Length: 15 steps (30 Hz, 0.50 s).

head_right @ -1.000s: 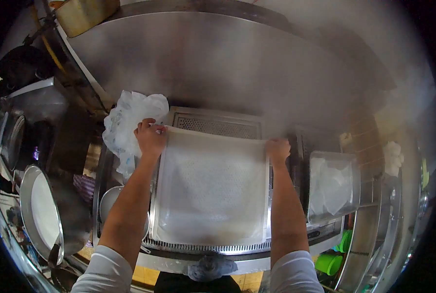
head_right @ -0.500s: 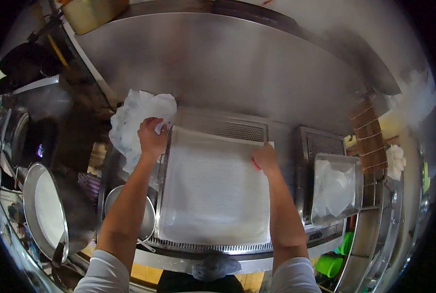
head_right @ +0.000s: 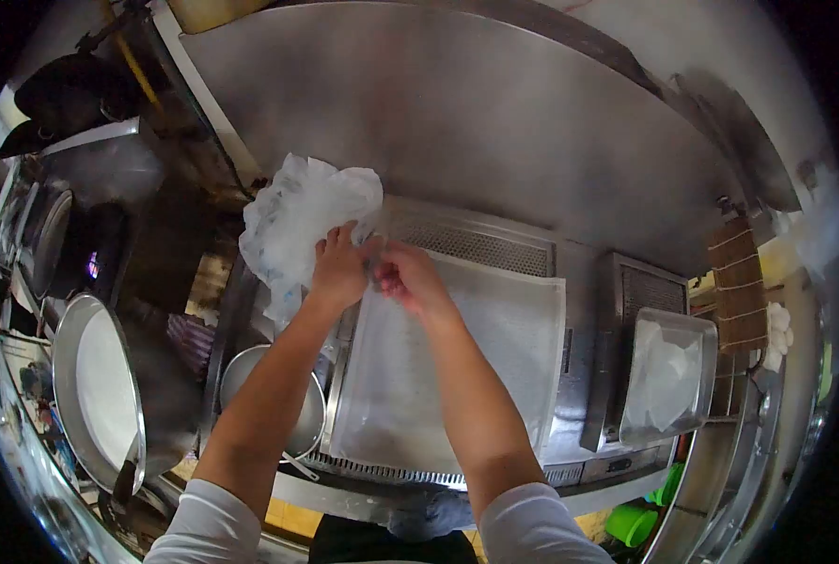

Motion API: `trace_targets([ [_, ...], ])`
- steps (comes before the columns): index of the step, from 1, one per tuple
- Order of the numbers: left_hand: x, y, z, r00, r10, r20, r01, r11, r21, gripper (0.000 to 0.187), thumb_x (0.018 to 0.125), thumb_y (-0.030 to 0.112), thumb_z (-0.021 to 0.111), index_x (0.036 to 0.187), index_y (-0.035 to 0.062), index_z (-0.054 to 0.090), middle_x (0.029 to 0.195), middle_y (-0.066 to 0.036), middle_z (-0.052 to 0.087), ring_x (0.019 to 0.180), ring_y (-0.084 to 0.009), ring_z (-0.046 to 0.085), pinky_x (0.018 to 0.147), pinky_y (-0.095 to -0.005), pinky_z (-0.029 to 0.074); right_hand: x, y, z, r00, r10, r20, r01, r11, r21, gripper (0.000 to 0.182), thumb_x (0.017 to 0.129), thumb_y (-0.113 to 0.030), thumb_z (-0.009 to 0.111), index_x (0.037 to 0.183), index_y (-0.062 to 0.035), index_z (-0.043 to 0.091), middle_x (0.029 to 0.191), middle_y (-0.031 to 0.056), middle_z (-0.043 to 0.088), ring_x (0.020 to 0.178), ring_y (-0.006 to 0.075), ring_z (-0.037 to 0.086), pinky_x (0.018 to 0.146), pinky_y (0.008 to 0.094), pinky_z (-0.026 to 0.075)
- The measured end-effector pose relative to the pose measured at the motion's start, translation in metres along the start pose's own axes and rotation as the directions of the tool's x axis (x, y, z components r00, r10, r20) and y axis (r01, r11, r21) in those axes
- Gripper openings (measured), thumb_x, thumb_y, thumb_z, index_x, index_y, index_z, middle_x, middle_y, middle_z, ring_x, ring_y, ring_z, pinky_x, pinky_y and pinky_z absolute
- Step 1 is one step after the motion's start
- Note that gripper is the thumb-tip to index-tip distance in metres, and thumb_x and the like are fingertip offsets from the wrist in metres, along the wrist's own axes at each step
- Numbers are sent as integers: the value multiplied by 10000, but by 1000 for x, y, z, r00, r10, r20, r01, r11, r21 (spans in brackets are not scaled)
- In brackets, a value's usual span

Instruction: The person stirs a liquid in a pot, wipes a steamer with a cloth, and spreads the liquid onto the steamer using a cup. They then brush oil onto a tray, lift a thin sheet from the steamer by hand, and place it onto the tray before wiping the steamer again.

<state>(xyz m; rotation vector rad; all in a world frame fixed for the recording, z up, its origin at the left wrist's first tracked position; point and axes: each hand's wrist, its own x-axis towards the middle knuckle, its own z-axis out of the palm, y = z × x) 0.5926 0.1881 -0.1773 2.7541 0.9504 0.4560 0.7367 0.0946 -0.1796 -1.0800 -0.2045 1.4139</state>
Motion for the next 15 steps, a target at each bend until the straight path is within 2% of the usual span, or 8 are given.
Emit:
trace_targets([
  [4,2,-3,-3,999,27,23,-28,998,48,467,900,174,602,1348,283,670,1545,-186,435,1418,-396,401,1134,-575,336,-12,5,11,998,24,56,-25,1000,18,351,982,-140,612,1316,-100,513,714,56,640,532,154,599,442,311,473],
  [8,7,-7,0,998,48,34,-50,997,58,505,879,143,604,1360,281,668,1560,-185,426,1419,-404,402,1123,-580,349,-82,64,32,985,92,-149,-112,986,-126,434,965,-172,648,1362,-73,503,747,56,645,562,158,610,450,315,483],
  [9,8,-8,1,998,51,37,-53,997,57,502,884,144,599,1361,283,668,1562,-183,424,1422,-401,399,1123,-580,350,-107,86,37,980,107,-169,-133,979,-153,464,957,-178,664,1373,-60,498,762,56,648,573,160,613,451,320,485],
  [11,9,-6,0,997,44,59,-49,995,87,468,919,156,572,1355,295,669,1568,-164,421,1431,-363,391,1141,-567,331,-157,130,40,976,196,-91,-211,956,-206,571,946,-186,698,1441,-38,455,778,61,650,594,163,624,471,329,501],
  [13,10,-7,3,997,42,71,-50,993,108,464,932,156,562,1362,299,662,1571,-153,418,1436,-346,385,1147,-565,325,-207,152,58,885,448,-124,-456,787,-415,604,951,-214,714,1459,-20,450,791,67,651,587,166,616,502,327,514],
  [15,8,-9,12,995,47,84,-57,992,117,488,922,143,569,1380,295,647,1570,-150,415,1435,-351,383,1140,-576,333,-233,158,67,893,436,-110,-427,747,-509,596,962,-232,708,1457,-9,463,823,78,664,584,166,614,513,321,511],
])
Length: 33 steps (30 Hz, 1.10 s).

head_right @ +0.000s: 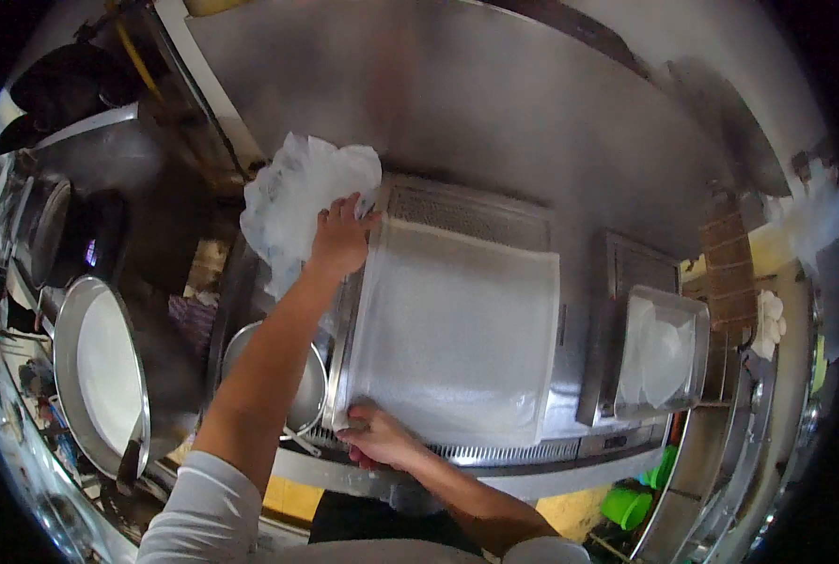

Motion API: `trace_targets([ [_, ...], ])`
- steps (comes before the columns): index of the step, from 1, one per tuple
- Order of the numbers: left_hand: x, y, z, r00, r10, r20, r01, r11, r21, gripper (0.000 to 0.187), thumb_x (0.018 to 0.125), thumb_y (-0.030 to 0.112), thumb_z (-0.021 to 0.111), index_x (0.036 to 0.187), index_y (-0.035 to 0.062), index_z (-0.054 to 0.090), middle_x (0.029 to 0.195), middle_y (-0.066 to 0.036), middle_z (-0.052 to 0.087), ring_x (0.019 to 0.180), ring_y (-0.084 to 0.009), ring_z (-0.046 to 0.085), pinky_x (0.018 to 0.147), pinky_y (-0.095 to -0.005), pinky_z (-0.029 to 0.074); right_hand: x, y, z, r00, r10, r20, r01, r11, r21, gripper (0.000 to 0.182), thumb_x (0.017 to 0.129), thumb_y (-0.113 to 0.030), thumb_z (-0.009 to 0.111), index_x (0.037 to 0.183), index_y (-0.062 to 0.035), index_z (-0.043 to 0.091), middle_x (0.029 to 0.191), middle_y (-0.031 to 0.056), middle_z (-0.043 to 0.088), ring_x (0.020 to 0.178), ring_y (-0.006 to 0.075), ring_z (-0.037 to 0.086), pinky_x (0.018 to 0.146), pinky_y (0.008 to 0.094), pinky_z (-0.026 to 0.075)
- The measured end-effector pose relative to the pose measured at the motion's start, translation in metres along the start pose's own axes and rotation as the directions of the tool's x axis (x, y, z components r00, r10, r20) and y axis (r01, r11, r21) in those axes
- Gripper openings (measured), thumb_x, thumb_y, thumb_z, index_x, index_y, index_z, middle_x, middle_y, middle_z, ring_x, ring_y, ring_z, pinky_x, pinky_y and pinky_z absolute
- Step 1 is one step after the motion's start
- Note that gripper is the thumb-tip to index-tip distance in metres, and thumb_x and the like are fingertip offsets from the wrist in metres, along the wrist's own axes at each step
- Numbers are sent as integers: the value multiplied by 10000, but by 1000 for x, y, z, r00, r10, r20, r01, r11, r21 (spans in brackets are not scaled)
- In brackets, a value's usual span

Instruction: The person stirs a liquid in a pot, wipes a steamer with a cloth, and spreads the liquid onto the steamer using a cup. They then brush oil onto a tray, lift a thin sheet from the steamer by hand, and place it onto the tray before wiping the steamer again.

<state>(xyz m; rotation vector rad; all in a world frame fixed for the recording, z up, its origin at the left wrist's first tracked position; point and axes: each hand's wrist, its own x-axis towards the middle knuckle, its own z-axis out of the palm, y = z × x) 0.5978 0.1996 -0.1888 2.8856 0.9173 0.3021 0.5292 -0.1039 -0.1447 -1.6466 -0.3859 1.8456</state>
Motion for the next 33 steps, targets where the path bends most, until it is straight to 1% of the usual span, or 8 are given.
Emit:
trace_targets([
  [6,-65,18,-55,938,-61,-342,-86,913,-399,557,810,34,650,1364,76,607,1363,-234,571,1242,-430,539,1029,-532,464,-4,-5,-43,939,-319,-131,313,948,-66,381,994,-168,645,1330,4,594,912,96,710,859,158,674,723,327,567],
  [9,-156,40,-72,992,68,-111,-111,882,-457,470,788,43,679,1255,43,628,1037,-207,694,992,-428,656,873,-512,533,-2,-8,-60,841,-513,-172,408,810,-420,287,946,-145,661,1187,10,665,961,135,739,940,222,699,815,378,568],
  [10,-190,61,-86,975,52,215,24,941,-337,437,766,77,696,1197,42,632,970,-202,702,947,-423,669,831,-516,540,1,-4,-58,844,-516,-146,390,778,-492,264,932,-139,653,1148,10,676,992,154,741,956,252,705,840,393,564],
  [12,-237,86,-92,877,145,458,-24,965,-260,416,745,112,699,1142,16,620,962,-197,705,956,-391,678,853,-488,536,-2,6,-53,857,-506,-100,326,682,-654,236,906,-126,633,1090,8,697,1041,190,742,988,310,712,887,424,554],
  [21,-264,92,-104,851,320,417,-281,947,-154,476,733,142,696,1163,-34,594,952,-195,709,995,-355,681,904,-450,522,-128,61,-159,916,-224,-332,-328,58,-943,264,842,-87,559,1007,-41,760,1027,232,743,1030,404,711,974,516,519],
  [26,-266,109,-110,932,262,251,-203,950,-235,400,783,157,708,1148,5,649,967,-181,718,976,-341,682,877,-450,538,-156,91,-204,791,-424,-442,-232,461,-857,184,864,-154,621,942,-61,760,944,168,755,899,374,725,825,449,569],
  [29,-260,133,-114,965,201,170,-120,910,-397,424,790,142,711,1194,24,659,971,-177,722,953,-357,677,861,-465,549,-147,64,-235,589,-521,-618,-50,739,-671,199,839,-216,683,944,-62,752,901,173,744,891,361,734,795,454,573],
  [33,-249,169,-104,986,152,72,-83,811,-580,344,792,102,708,1129,34,697,935,-175,727,891,-365,682,826,-462,562,-82,20,-312,247,-630,-737,97,772,-628,294,835,-287,722,996,-44,760,965,247,733,943,413,720,821,486,565],
])
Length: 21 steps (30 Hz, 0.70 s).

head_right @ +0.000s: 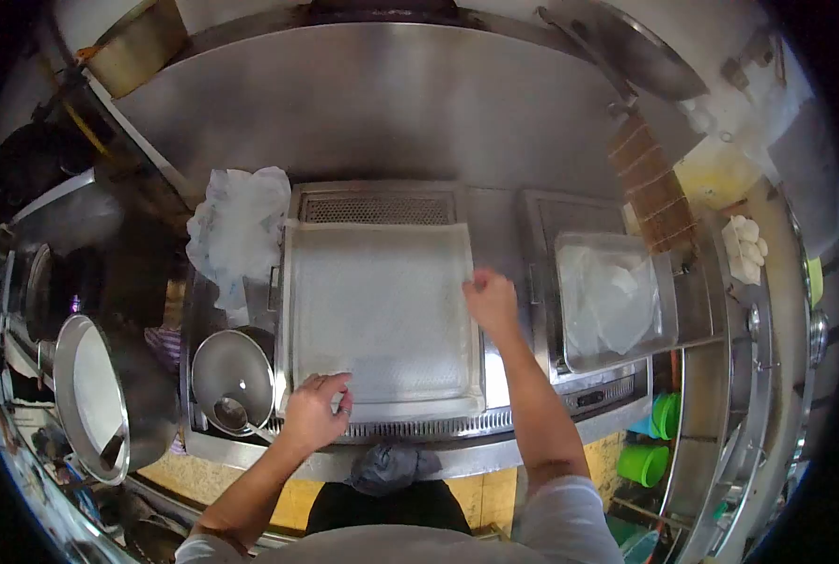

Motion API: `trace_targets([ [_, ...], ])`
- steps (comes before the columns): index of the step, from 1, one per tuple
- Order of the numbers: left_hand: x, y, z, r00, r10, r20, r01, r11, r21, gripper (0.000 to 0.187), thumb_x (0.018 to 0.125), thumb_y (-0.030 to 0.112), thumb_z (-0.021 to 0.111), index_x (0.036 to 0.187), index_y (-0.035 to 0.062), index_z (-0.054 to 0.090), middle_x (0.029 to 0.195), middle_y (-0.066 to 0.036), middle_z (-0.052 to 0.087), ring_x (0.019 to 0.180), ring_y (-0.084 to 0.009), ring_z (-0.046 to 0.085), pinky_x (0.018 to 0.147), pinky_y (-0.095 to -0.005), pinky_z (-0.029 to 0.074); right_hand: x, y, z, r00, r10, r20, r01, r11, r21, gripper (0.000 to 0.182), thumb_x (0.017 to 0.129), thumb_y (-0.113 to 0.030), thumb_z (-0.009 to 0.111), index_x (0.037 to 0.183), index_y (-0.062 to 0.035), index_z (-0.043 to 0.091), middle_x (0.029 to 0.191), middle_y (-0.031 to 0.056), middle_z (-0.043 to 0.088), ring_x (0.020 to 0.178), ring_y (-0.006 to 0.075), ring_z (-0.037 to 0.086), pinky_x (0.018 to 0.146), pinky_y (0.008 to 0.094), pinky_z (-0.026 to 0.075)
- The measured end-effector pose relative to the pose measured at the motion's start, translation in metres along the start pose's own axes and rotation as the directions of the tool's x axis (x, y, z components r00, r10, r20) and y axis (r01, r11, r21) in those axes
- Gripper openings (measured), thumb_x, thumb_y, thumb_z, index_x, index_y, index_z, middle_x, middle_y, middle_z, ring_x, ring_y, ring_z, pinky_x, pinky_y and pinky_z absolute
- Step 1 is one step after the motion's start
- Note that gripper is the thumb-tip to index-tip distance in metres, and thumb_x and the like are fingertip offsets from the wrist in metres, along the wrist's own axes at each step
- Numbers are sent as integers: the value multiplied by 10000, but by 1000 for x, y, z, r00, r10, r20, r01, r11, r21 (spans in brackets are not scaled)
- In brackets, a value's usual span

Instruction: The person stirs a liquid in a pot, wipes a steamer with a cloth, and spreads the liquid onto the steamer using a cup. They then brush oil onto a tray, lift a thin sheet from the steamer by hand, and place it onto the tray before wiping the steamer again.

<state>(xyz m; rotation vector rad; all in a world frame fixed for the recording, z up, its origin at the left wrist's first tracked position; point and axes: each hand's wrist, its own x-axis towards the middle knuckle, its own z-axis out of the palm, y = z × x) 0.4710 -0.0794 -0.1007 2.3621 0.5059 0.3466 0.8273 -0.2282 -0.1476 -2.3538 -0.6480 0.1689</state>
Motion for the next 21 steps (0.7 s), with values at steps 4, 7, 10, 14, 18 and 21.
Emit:
trace_targets([
  [4,4,8,20,1000,-9,-16,8,998,-61,306,805,89,703,1107,40,705,910,-148,732,861,-356,688,823,-447,568,87,-21,29,996,42,-84,-59,973,-225,522,809,-314,738,1206,21,696,1157,268,696,1101,441,655,976,502,525],
  [7,-5,5,28,999,-50,-11,49,996,-79,312,797,74,717,1108,53,711,921,-131,736,866,-340,693,797,-436,575,129,-20,50,995,-94,-38,72,919,-388,606,818,-283,723,1334,15,611,1273,258,636,1220,442,584,1023,496,499],
  [10,-16,-4,26,995,-95,11,96,991,-90,333,779,50,730,1112,66,721,934,-129,741,871,-335,698,788,-436,577,140,-27,57,997,-80,10,75,874,-479,696,829,-254,712,1438,5,498,1403,229,543,1324,413,501,1085,500,451],
  [14,-35,-14,13,991,-137,5,136,985,-103,350,764,47,732,1114,73,728,931,-122,744,862,-330,699,775,-431,579,124,-13,70,969,-239,-63,150,770,-620,783,854,-250,714,1530,-26,388,1466,209,497,1350,394,486,1114,521,421],
  [18,-46,-24,-2,989,-148,-19,145,983,-115,293,799,74,738,1092,68,723,935,-108,745,841,-328,695,767,-429,580,34,-15,43,992,-112,64,129,830,-542,859,862,-261,727,1571,-28,301,1507,264,414,1386,440,432,1154,539,366],
  [21,-55,-39,-9,977,-206,-52,194,965,-175,272,816,85,737,1088,71,731,913,-118,742,833,-335,695,761,-428,580,-61,-22,15,979,81,186,29,850,-526,948,828,-221,763,1589,-22,234,1569,300,303,1402,484,400,1177,558,337],
])
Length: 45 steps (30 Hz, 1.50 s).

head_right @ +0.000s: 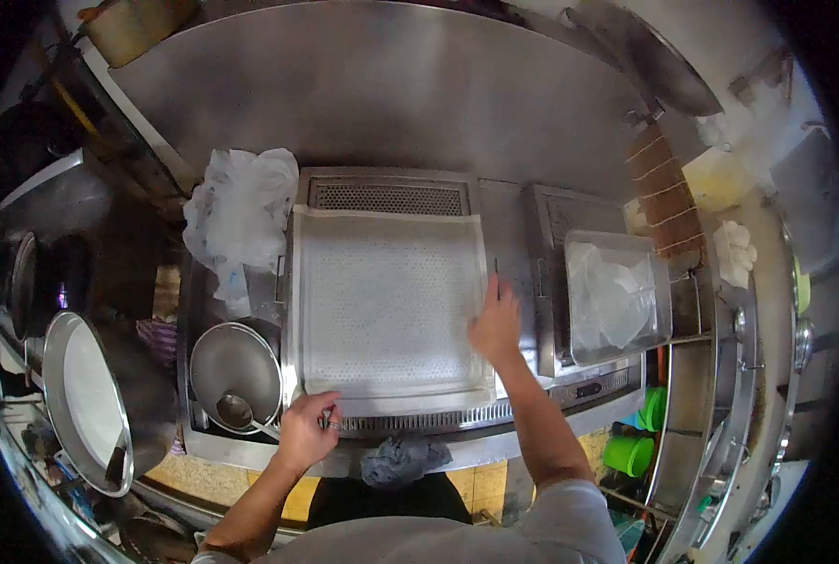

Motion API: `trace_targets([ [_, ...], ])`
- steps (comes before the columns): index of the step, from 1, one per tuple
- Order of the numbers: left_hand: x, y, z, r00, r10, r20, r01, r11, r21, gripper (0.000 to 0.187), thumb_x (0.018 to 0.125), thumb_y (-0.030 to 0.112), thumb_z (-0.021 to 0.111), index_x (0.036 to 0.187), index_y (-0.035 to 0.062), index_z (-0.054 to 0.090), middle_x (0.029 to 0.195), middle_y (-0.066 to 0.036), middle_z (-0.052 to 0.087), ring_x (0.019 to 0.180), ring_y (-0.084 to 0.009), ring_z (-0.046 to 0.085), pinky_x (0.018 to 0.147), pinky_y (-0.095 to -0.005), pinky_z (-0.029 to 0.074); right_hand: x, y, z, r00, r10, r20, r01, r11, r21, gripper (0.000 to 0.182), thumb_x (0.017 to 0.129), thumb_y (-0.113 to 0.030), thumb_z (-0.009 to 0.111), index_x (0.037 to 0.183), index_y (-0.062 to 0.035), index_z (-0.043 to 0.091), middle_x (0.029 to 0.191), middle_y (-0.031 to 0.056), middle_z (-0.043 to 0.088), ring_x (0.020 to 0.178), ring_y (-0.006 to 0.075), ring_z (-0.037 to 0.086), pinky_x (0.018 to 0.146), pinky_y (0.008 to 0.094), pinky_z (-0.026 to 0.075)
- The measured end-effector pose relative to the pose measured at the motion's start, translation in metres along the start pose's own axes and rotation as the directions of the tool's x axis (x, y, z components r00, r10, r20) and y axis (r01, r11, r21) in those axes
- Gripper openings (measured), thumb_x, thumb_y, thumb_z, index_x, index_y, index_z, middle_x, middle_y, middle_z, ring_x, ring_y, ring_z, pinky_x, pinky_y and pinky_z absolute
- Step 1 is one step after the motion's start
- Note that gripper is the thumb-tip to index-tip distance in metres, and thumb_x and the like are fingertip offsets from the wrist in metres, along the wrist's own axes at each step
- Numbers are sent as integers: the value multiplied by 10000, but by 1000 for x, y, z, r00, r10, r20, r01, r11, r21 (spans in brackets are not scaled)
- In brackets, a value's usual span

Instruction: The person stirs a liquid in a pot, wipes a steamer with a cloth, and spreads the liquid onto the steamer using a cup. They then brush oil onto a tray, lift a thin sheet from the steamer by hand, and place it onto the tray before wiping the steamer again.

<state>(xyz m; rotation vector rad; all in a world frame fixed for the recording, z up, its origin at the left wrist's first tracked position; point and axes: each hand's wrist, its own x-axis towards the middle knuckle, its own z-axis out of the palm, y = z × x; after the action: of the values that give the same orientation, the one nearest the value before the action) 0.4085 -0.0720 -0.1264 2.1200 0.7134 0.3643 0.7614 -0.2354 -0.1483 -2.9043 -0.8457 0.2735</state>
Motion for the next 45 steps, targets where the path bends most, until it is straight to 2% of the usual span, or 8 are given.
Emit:
trace_targets([
  [11,32,-50,-79,980,-63,-189,66,998,9,231,875,113,712,1098,57,737,915,-157,737,777,-321,703,689,-429,576,-95,-59,6,985,-98,-141,135,951,278,570,835,-188,722,1335,50,585,1225,274,661,1133,404,650,1004,464,513],
  [13,41,-49,-87,975,-44,-218,45,999,-1,225,885,110,706,1100,50,735,931,-162,737,778,-321,703,682,-428,576,-82,-111,21,966,-179,188,17,768,641,350,859,-190,691,1143,13,711,1035,229,731,930,320,718,868,426,564],
  [21,52,-35,-65,990,46,-131,-41,998,42,320,877,124,699,1188,47,702,962,-182,748,836,-325,722,750,-439,581,-79,-227,48,558,-421,715,-6,860,510,222,819,-75,584,951,1,744,679,120,654,586,237,631,537,384,507],
  [28,42,-29,-17,931,-1,364,-207,821,532,448,800,114,655,1237,34,596,969,-219,733,1007,-392,701,846,-486,580,-80,-105,50,737,-423,527,359,906,225,281,883,-213,580,1025,-53,762,956,247,742,909,397,726,812,501,565],
  [32,43,-17,-19,933,-34,357,-190,798,572,357,778,117,689,1111,8,625,978,-183,736,960,-351,716,853,-454,593,-94,-1,1,850,-172,498,253,962,-100,283,892,-208,582,1078,-88,759,1050,210,749,980,406,717,895,489,572],
  [36,39,6,-4,965,3,263,-146,838,526,382,792,126,690,1158,26,645,954,-176,736,933,-362,715,821,-466,590,-109,51,-41,934,-144,327,82,977,196,287,872,-210,622,1087,-101,777,1072,225,741,1006,432,704,940,472,564],
  [43,-2,63,65,975,106,193,-155,954,256,318,834,144,689,1144,74,685,887,-158,740,858,-370,716,763,-494,584,-55,228,-37,900,179,-397,-177,983,41,271,821,-171,665,1019,-3,742,1094,261,722,998,443,698,880,521,554],
  [45,-17,78,81,977,104,187,-146,964,223,319,829,135,696,1143,82,693,903,-161,741,857,-382,713,767,-496,583,-49,270,-19,944,330,-7,-330,942,-66,305,823,-158,664,1061,21,726,1098,268,721,1044,439,691,918,532,538],
])
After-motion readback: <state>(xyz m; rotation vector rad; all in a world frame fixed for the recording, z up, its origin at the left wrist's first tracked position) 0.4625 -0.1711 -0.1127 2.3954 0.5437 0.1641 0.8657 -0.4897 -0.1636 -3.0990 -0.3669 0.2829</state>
